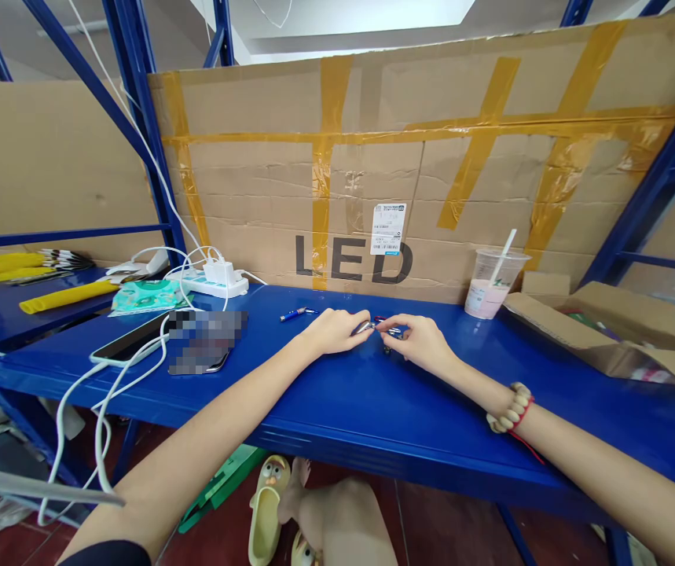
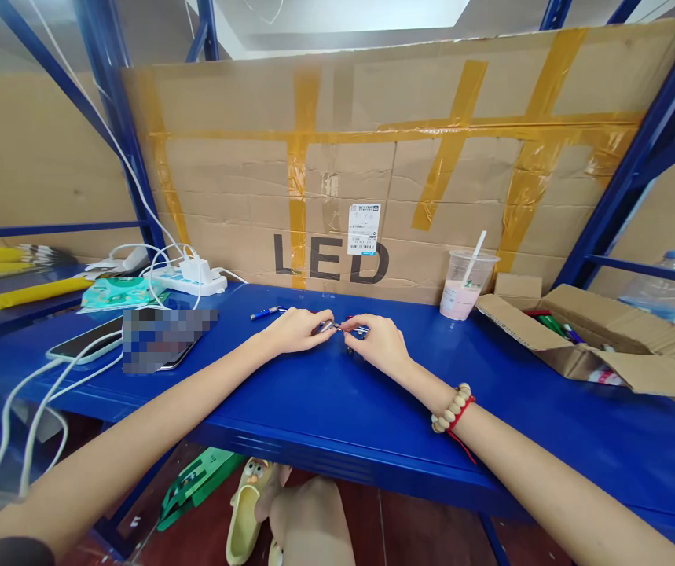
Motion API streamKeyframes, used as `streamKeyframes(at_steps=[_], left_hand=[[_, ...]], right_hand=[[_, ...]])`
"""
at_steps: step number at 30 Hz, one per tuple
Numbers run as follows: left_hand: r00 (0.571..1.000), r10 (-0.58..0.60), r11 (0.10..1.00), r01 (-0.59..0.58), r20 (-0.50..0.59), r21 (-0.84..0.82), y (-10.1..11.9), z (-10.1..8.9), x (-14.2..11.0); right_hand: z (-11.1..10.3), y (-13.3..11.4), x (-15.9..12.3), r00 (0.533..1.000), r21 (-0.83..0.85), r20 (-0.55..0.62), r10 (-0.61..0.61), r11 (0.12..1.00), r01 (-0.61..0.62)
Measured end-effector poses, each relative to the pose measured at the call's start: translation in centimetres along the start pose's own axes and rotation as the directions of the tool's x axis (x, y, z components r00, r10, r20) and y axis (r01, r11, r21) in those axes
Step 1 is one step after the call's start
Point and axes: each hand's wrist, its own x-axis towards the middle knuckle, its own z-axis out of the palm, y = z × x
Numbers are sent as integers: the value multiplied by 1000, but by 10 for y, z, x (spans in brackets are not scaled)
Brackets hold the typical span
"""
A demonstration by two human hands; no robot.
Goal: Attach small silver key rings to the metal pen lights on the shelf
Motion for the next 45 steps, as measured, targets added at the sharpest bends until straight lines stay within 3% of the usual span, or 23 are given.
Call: streamKeyframes(at_steps=[8, 14, 19, 35, 45], left_hand=[[999, 30, 1000, -30, -18, -3, 2, -2, 0], [1000, 20, 1000, -20, -22, 1, 2, -5, 0], [998, 59, 996, -58, -13, 64, -1, -8, 0], [1000, -15, 1000, 15, 11, -15, 1, -6, -1], [999, -43, 999, 43, 24, -21, -3, -6, -1]], right_hand=[[0, 4, 2, 999, -65, -27, 27, 997, -29], [4, 14, 5, 998, 35, -19, -53, 998, 54], [6, 15, 8, 999, 100, -8, -44, 994, 45], [4, 10, 6, 985, 25, -90, -147, 988, 150], [6, 14, 8, 988, 17, -72, -138, 990, 139]])
